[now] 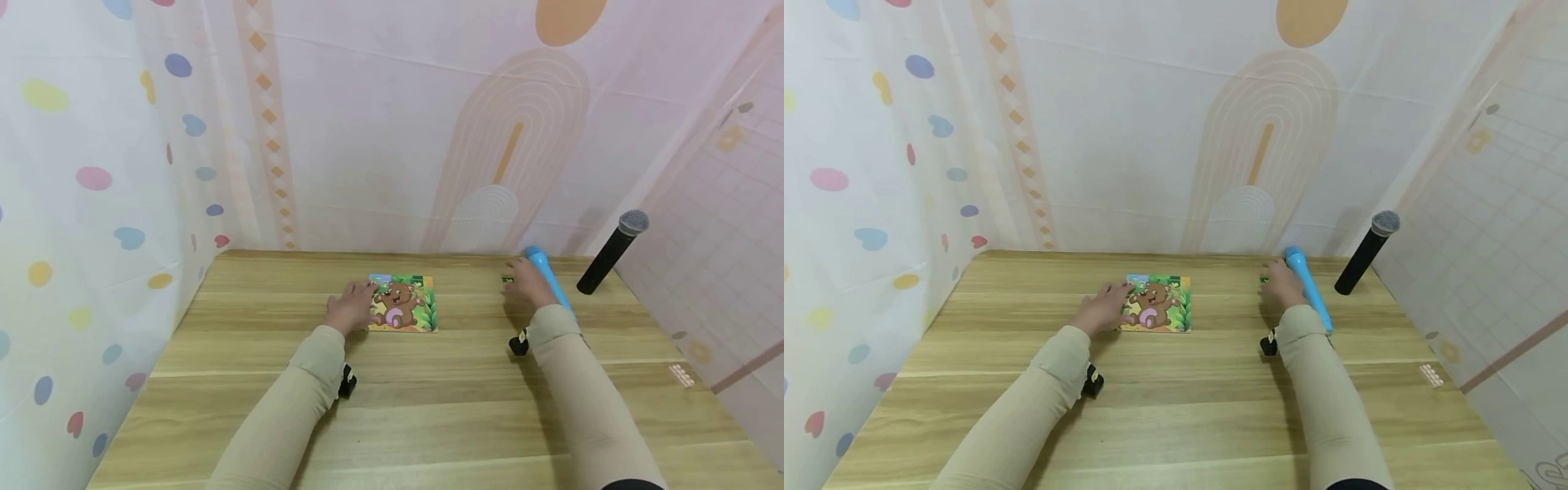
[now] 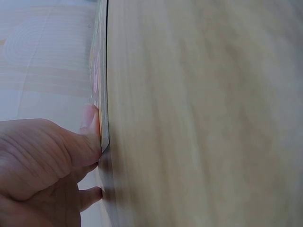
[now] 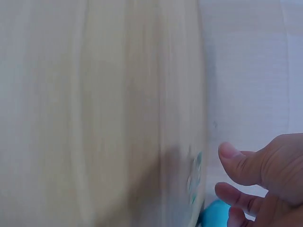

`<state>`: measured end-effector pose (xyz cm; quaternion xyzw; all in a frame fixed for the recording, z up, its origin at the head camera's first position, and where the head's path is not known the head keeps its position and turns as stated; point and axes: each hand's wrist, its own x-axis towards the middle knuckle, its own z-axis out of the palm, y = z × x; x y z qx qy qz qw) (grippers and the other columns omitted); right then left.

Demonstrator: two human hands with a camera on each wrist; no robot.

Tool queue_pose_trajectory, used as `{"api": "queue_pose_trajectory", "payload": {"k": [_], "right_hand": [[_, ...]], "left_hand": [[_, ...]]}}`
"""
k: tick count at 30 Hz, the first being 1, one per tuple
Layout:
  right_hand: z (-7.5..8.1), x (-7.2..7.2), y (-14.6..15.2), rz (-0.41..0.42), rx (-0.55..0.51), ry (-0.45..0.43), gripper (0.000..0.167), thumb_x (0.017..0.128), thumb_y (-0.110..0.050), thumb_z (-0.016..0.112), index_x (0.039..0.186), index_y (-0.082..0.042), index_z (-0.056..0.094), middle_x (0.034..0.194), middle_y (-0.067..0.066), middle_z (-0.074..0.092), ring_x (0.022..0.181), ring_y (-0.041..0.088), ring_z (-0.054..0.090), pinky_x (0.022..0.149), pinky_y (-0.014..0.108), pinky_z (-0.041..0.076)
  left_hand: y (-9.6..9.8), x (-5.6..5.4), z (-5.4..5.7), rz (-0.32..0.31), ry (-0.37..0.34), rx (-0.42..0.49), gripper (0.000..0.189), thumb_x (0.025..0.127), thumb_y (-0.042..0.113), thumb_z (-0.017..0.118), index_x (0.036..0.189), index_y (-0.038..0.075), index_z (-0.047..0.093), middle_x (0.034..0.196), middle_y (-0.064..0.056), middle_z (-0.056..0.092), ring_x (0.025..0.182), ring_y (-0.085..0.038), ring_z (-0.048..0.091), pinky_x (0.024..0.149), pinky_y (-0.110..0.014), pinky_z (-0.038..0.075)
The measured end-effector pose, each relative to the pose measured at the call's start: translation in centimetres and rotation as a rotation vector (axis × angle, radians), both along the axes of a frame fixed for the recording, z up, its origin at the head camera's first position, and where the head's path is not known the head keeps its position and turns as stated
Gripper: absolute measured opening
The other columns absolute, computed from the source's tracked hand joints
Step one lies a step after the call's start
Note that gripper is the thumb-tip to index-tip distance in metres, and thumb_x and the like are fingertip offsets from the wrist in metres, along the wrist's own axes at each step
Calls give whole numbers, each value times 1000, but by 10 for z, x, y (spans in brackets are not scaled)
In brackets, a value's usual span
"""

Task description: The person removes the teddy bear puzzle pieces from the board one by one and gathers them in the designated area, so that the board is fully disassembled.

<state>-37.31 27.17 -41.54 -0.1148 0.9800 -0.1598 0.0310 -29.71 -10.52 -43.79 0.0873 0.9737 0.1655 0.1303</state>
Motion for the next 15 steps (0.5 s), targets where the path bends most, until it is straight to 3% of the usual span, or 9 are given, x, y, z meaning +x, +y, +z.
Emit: {"api": "queue_pose_trajectory", "payload": {"k": [2, 8, 15], "right_hand": [[1, 0, -7, -12, -45, 2, 56, 98, -3, 65, 145, 15, 41, 151, 37, 34, 140, 51, 34, 111, 58, 36], [-6, -2, -29, 55, -70, 89, 52, 94, 0, 66, 140, 15, 49, 142, 36, 47, 131, 50, 46, 108, 57, 40], [-20, 1, -65, 134, -186, 44, 48, 95, 1, 64, 140, 12, 50, 142, 32, 49, 133, 47, 46, 112, 55, 37]], "left_hand": [[0, 0, 0, -1, -1, 1, 80, 99, 35, 65, 163, 16, 22, 170, -8, 12, 155, -38, 7, 114, -73, 16], [0, 0, -1, -4, 8, -4, 80, 99, 36, 64, 163, 15, 22, 170, -8, 12, 155, -38, 7, 114, -72, 16], [0, 1, -2, 3, 6, -5, 79, 99, 35, 64, 163, 15, 21, 170, -8, 12, 155, -37, 7, 114, -72, 16]]}}
